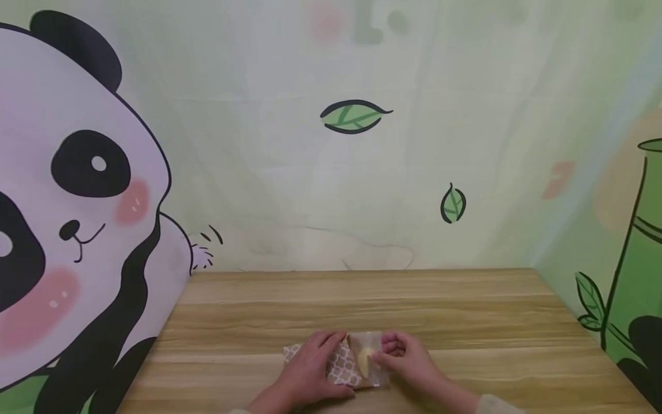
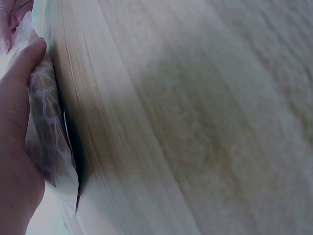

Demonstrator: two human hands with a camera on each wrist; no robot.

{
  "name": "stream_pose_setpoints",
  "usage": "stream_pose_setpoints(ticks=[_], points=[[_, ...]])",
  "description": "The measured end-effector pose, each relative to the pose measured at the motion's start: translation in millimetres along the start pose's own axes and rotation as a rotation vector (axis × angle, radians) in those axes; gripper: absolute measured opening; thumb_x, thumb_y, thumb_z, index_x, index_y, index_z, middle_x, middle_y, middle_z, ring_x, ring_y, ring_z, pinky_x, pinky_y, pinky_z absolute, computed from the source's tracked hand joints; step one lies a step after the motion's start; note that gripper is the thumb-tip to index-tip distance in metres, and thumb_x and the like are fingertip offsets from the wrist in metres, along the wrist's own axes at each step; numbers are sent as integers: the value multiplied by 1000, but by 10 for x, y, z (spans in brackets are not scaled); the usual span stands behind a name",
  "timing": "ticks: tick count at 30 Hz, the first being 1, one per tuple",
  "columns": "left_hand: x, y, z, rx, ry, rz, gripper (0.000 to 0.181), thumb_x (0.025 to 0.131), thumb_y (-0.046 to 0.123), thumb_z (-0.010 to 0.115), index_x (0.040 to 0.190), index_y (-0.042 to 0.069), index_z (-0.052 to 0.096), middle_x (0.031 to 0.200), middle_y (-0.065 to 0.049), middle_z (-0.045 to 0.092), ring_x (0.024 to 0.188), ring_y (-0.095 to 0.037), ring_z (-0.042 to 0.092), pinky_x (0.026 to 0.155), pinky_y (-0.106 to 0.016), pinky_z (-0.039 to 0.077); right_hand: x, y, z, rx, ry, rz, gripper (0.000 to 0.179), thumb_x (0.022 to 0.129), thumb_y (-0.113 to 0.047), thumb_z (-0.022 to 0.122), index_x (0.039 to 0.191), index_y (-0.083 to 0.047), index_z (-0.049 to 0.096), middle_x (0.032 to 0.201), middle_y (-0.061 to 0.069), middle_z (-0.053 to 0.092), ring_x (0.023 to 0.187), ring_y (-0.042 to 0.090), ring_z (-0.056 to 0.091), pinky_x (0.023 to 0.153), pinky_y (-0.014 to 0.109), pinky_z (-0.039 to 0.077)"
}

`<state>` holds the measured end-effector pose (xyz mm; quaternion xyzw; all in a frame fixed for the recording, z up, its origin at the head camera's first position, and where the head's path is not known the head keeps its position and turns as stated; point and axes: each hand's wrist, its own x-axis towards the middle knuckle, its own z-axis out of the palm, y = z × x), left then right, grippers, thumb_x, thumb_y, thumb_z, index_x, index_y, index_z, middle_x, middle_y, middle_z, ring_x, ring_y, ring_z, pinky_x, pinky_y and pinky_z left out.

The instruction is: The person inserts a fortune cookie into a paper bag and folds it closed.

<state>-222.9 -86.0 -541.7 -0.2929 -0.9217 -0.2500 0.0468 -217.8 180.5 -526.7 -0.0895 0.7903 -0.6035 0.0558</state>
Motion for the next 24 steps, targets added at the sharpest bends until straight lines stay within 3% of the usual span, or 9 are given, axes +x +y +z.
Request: stream_pose_setpoints(ticks=[6, 14, 24], points=[[-15, -10, 12, 27, -23, 18, 112, 71, 65, 92, 160, 14, 47, 154, -4, 54, 139, -25, 53, 115, -50, 48, 44, 70, 26, -44, -73, -11, 37, 89, -7, 85, 115, 11, 65, 94, 7, 73, 85, 16, 68, 74, 22, 60], [9, -3, 25, 54, -35, 26, 111, 71, 65, 92, 160, 16, 47, 153, -4, 54, 139, -24, 52, 116, -48, 48, 158, 29, 123, -86, -84, -43, 34, 88, -8, 86, 111, 9, 67, 90, 6, 74, 82, 15, 69, 72, 20, 59], [37, 9, -3, 37, -54, 56, 111, 72, 65, 91, 160, 15, 47, 154, -4, 53, 140, -25, 52, 117, -49, 47, 111, -27, 85, -52, -125, -49, 31, 92, -9, 83, 112, 8, 68, 93, 7, 74, 83, 12, 68, 72, 20, 58]])
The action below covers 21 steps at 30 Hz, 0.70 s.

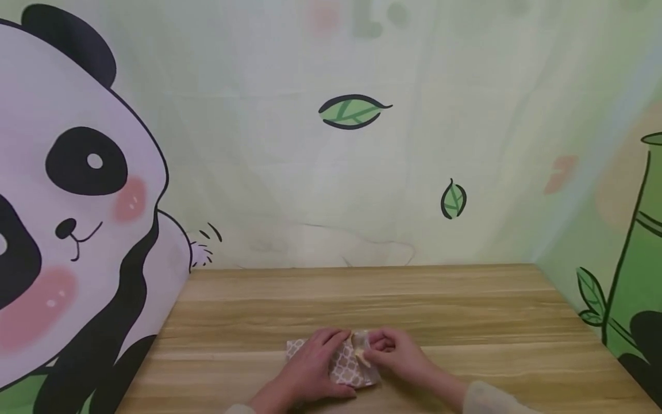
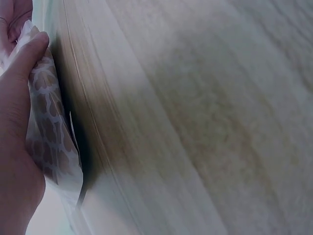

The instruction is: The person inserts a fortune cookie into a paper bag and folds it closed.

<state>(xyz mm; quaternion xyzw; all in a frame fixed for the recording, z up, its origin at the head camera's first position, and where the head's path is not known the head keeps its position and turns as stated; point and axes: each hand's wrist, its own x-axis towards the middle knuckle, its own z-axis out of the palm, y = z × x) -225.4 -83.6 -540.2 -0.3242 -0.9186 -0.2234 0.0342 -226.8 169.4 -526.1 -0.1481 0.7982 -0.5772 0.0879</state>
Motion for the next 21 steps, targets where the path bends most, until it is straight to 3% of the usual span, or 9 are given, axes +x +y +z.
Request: stream_pose_setpoints(ticks=[7, 15, 21], points=[[32, 32, 3, 33, 1, 71, 109, 74, 66, 90, 159, 13, 48, 151, -3, 55, 138, -22, 53, 117, -44, 48, -32, 59, -20, -1, 0, -7, 25, 90, -2, 83, 106, 9, 67, 91, 9, 74, 79, 9, 68, 70, 19, 58], [53, 40, -42, 46, -12, 71, 107, 74, 65, 90, 159, 14, 49, 149, -1, 57, 137, -20, 54, 116, -42, 48, -17, 48, 95, -12, 32, -23, 24, 90, -6, 84, 104, 5, 68, 92, 10, 76, 80, 12, 70, 70, 20, 58], [45, 30, -67, 33, -34, 59, 107, 75, 64, 90, 159, 14, 48, 150, -2, 56, 137, -20, 53, 117, -42, 48, -57, 4, 47, -25, 55, 14, 25, 90, -7, 85, 103, 5, 68, 90, 8, 77, 81, 12, 71, 70, 20, 59]])
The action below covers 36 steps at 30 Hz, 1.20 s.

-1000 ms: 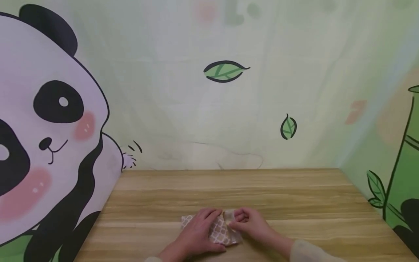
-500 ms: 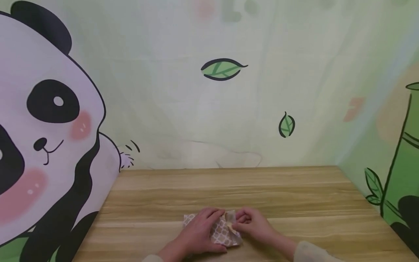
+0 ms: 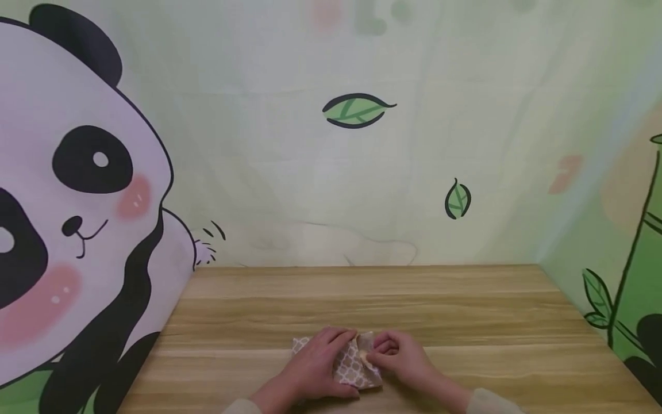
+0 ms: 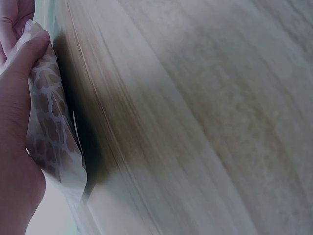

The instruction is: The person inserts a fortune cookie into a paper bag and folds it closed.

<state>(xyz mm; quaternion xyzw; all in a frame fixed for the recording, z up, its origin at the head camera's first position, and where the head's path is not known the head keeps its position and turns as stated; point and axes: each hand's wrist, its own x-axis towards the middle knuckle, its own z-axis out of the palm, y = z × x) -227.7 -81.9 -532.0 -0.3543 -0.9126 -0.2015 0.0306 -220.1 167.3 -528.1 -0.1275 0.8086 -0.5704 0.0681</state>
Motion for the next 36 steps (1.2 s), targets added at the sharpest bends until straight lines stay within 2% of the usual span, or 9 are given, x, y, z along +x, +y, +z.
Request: stream_pose_setpoints(ticks=[5, 9, 16, 21, 27, 36], points=[[4, -2, 11, -2, 8, 7, 107, 74, 64, 90, 159, 14, 48, 150, -2, 56, 137, -20, 53, 116, -42, 48, -7, 8, -46, 33, -6, -7, 25, 89, -4, 84, 103, 7, 67, 89, 10, 76, 77, 11, 70, 68, 22, 61], [14, 7, 28, -1, 7, 13, 108, 75, 66, 89, 160, 15, 48, 151, -2, 55, 138, -20, 53, 117, -43, 48, 14, 13, 9, 51, -17, -26, 25, 89, -2, 84, 102, 9, 67, 89, 12, 77, 76, 10, 70, 67, 21, 61], [22, 20, 29, -7, 12, -13, 109, 74, 65, 90, 160, 13, 48, 152, -3, 56, 138, -22, 54, 117, -44, 48, 9, -12, 70, 34, 13, -27, 24, 89, -7, 85, 105, 5, 70, 91, 13, 78, 81, 11, 72, 71, 19, 59], [11, 14, 40, -17, 25, -17, 110, 73, 65, 91, 160, 14, 47, 152, -3, 56, 138, -23, 54, 116, -45, 48, -70, -51, -31, -5, -28, -50, 26, 92, -12, 84, 112, 3, 73, 99, 11, 79, 87, 12, 74, 76, 22, 61], [-2, 23, 49, -52, 35, -30, 109, 73, 64, 91, 160, 16, 47, 152, -3, 55, 137, -23, 54, 114, -46, 50, -169, -102, -145, -35, -73, -110, 27, 93, -9, 83, 113, 7, 74, 101, 13, 80, 88, 10, 75, 79, 23, 62], [-15, 49, 82, -82, 64, -59, 106, 73, 62, 91, 160, 17, 48, 152, -3, 56, 138, -25, 54, 112, -48, 52, -205, -177, -106, -19, -123, -145, 21, 99, -10, 77, 111, 7, 76, 101, 17, 80, 91, 8, 76, 80, 21, 61]])
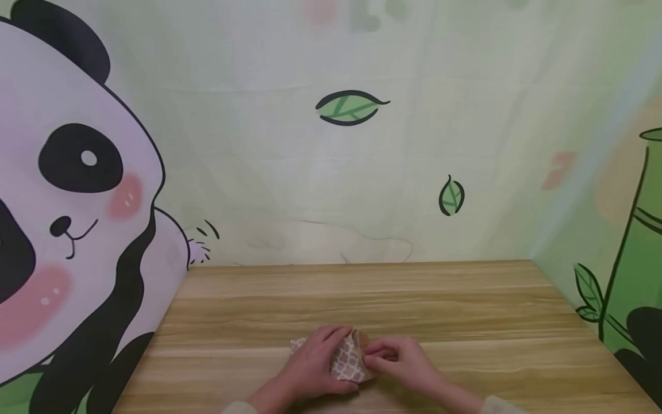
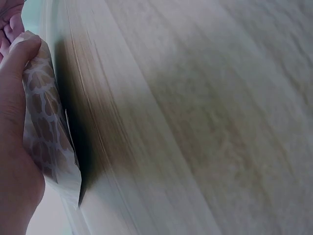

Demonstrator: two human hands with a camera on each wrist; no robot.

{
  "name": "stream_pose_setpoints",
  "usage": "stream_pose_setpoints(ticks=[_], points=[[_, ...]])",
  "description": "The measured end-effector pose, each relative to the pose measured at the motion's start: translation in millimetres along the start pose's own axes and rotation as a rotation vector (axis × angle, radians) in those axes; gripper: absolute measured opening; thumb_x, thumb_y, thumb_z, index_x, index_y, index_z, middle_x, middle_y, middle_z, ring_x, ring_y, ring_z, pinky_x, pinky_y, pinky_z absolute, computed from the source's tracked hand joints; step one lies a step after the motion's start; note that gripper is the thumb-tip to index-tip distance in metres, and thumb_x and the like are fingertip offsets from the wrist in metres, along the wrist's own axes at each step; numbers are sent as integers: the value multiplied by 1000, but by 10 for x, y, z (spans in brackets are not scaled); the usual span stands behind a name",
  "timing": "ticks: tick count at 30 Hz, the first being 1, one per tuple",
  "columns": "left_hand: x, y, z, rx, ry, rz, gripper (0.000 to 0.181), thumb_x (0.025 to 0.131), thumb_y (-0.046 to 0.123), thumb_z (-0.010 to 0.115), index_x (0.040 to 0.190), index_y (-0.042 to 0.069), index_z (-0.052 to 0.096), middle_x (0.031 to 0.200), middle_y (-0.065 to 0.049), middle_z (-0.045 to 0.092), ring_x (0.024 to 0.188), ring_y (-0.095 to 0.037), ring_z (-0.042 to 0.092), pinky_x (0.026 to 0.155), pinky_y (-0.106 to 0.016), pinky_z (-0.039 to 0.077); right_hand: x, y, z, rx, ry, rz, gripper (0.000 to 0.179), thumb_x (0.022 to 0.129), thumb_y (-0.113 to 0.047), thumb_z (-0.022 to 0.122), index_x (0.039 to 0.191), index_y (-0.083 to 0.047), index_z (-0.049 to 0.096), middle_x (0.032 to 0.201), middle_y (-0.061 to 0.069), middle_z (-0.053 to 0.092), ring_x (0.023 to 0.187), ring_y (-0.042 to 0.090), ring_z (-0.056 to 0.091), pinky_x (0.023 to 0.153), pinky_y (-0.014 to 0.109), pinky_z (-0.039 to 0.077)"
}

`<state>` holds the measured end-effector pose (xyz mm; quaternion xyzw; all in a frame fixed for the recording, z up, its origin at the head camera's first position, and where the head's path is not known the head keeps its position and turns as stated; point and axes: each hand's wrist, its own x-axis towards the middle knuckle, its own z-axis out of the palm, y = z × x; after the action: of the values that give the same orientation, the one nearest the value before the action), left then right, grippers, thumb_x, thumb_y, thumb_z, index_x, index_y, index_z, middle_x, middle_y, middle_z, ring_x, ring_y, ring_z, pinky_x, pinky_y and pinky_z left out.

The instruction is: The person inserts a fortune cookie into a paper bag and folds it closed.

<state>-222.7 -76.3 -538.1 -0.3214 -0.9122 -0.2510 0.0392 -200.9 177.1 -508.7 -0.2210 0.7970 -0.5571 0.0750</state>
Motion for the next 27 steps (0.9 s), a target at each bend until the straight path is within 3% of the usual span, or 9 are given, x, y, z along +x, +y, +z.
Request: stream_pose_setpoints(ticks=[6, 12, 16, 18, 22, 27], points=[[-1, 24, 4, -5, 25, -2, 104, 75, 63, 91, 159, 17, 49, 152, -3, 56, 139, -25, 54, 112, -47, 52, 39, -40, 46, 10, -15, -18, 21, 103, -11, 71, 110, 8, 77, 101, 17, 80, 92, 11, 77, 79, 21, 61], [-9, 37, -3, -12, 40, -12, 106, 73, 63, 91, 159, 18, 49, 152, -3, 56, 137, -24, 55, 110, -48, 53, 15, -105, -60, 31, 9, 3, 23, 105, -14, 69, 113, 7, 76, 104, 18, 80, 96, 21, 79, 83, 29, 64], [-20, 48, -5, -46, 62, -25, 108, 73, 64, 92, 161, 20, 47, 153, -2, 55, 135, -23, 56, 107, -51, 54, -5, -117, -172, -44, 71, 3, 29, 104, -19, 71, 118, 6, 74, 108, 18, 79, 94, 31, 79, 81, 28, 64], [-24, 57, -6, -72, 77, -42, 109, 72, 65, 91, 162, 24, 45, 154, -1, 54, 134, -22, 56, 107, -52, 54, -11, -116, -225, -86, 100, 8, 30, 104, -21, 72, 119, 5, 74, 107, 15, 79, 91, 28, 78, 79, 25, 63], [-20, 95, -10, -131, 147, -64, 109, 72, 67, 91, 163, 30, 43, 154, 0, 53, 130, -19, 56, 105, -50, 54, 15, -110, -289, -113, 75, 7, 27, 104, -20, 72, 116, 4, 75, 100, 11, 80, 86, 22, 77, 76, 26, 63], [16, 227, 4, -218, 274, -57, 111, 71, 64, 94, 162, 25, 45, 150, -3, 56, 125, -18, 57, 102, -46, 56, 107, -198, -336, -54, -24, -7, 20, 104, -15, 70, 110, 3, 76, 94, 11, 79, 79, 18, 76, 73, 34, 66]])
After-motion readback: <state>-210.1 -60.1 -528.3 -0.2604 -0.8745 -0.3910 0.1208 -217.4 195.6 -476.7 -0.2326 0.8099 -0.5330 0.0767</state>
